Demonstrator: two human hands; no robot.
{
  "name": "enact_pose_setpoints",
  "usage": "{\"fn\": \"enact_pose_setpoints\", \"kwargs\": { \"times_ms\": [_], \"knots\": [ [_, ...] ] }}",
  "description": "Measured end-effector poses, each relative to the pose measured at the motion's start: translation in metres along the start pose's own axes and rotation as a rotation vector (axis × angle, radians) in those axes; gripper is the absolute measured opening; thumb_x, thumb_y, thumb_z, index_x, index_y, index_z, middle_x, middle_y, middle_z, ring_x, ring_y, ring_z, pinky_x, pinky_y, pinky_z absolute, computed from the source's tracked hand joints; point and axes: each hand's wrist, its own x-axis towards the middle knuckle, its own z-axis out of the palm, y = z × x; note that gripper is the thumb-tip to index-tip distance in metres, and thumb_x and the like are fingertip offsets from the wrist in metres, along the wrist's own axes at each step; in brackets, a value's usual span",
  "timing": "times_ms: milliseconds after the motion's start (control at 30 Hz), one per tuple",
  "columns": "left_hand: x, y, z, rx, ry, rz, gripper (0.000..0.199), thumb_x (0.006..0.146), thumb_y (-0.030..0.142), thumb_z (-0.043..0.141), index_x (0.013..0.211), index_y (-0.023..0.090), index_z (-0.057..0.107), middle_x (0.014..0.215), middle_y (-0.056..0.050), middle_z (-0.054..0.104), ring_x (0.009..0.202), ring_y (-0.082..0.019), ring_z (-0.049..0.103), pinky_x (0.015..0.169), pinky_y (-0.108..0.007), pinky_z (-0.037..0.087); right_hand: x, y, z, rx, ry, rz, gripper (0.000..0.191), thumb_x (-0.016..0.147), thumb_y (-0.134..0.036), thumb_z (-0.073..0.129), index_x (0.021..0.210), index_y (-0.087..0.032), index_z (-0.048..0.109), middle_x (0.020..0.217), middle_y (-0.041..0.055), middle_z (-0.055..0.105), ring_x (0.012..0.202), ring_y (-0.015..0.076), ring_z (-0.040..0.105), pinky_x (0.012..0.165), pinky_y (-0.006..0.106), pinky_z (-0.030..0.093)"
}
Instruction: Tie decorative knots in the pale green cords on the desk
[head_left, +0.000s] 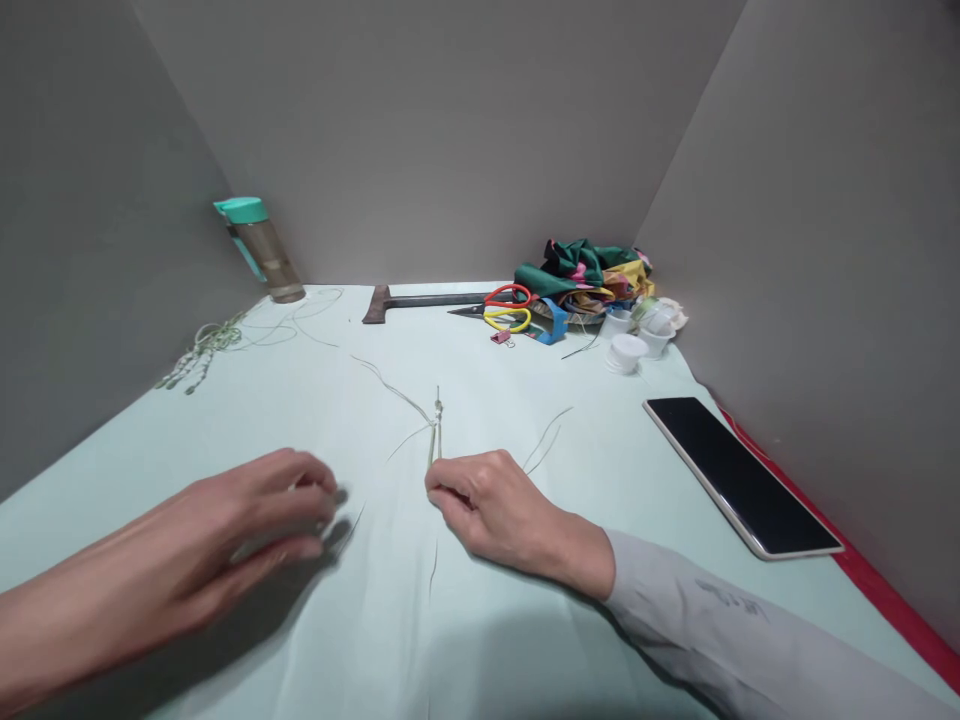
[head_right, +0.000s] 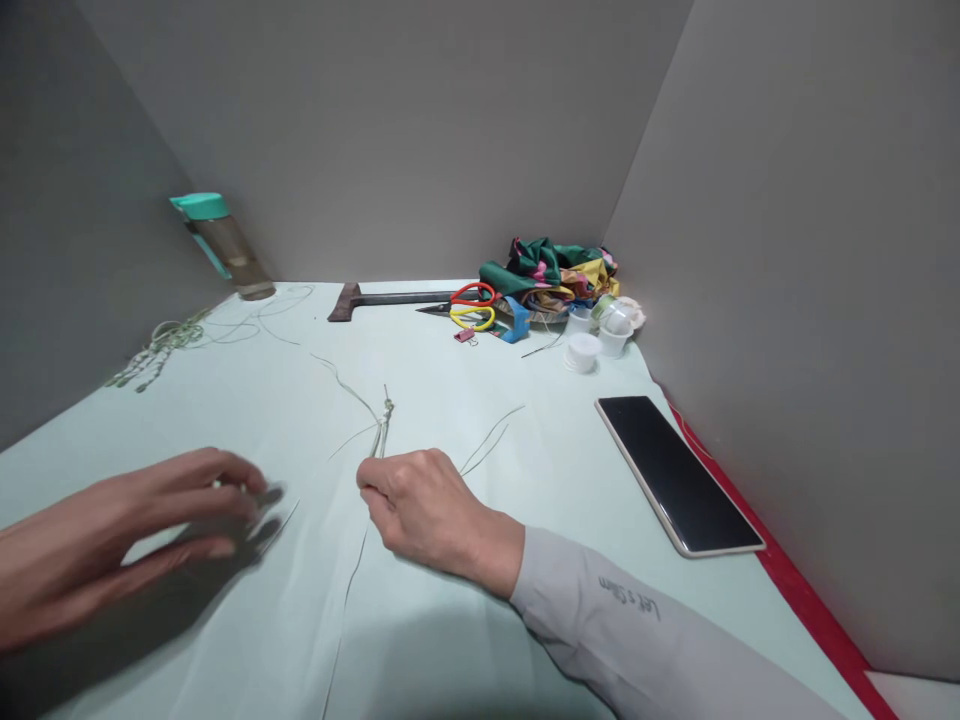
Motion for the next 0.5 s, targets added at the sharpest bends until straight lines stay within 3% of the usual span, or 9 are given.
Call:
{"fn": "enact_pose_setpoints", "kwargs": {
  "times_ms": [200, 333, 400, 500],
  "knots": [
    [0.07, 0.009, 0.009, -0.101, 0.041, -0.141, 0.05, 0.1, 0.059, 0.049, 0.116, 0.022, 0.078, 0.107, -0.012, 0.083, 0.084, -0.028, 0.074, 0.071, -0.036, 0.056, 0.0, -0.001, -0.001, 0.095, 0.089, -0.043, 0.024, 0.108, -0.028, 0.067, 0.087, -0.018, 0.064, 0.072, -0.0071, 0.056, 0.06, 0.0108, 0.052, 0.063, 0.026, 0.05],
    [0.101, 0.012, 0.024, -0.215, -0.022, -0.161, 0.048, 0.099, 0.057, 0.049, 0.105, 0.02, 0.079, 0.064, -0.001, 0.07, 0.054, -0.02, 0.062, 0.053, -0.029, 0.05, -0.001, -0.004, -0.001, 0.167, 0.168, -0.076, 0.023, 0.1, -0.009, 0.056, 0.08, -0.02, 0.057, 0.068, -0.0083, 0.043, 0.058, 0.0097, 0.038, 0.06, 0.025, 0.036],
    [0.107, 0.014, 0.03, -0.242, -0.012, -0.161, 0.043, 0.101, 0.052, 0.049, 0.1, 0.02, 0.076, 0.053, 0.003, 0.06, 0.045, -0.018, 0.054, 0.046, -0.028, 0.044, -0.002, -0.005, -0.001, 0.194, 0.196, -0.088, 0.024, 0.097, -0.007, 0.051, 0.078, -0.021, 0.053, 0.068, -0.0076, 0.04, 0.059, 0.0095, 0.034, 0.059, 0.026, 0.032],
    [0.105, 0.014, 0.036, -0.203, 0.128, -0.105, 0.031, 0.103, 0.045, 0.054, 0.1, 0.02, 0.072, 0.074, -0.002, 0.072, 0.057, -0.018, 0.06, 0.052, -0.028, 0.046, -0.002, -0.006, -0.002, 0.216, 0.221, -0.092, 0.023, 0.096, -0.008, 0.05, 0.078, -0.022, 0.05, 0.069, -0.0071, 0.039, 0.06, 0.0094, 0.033, 0.059, 0.026, 0.03]
  ]
}}
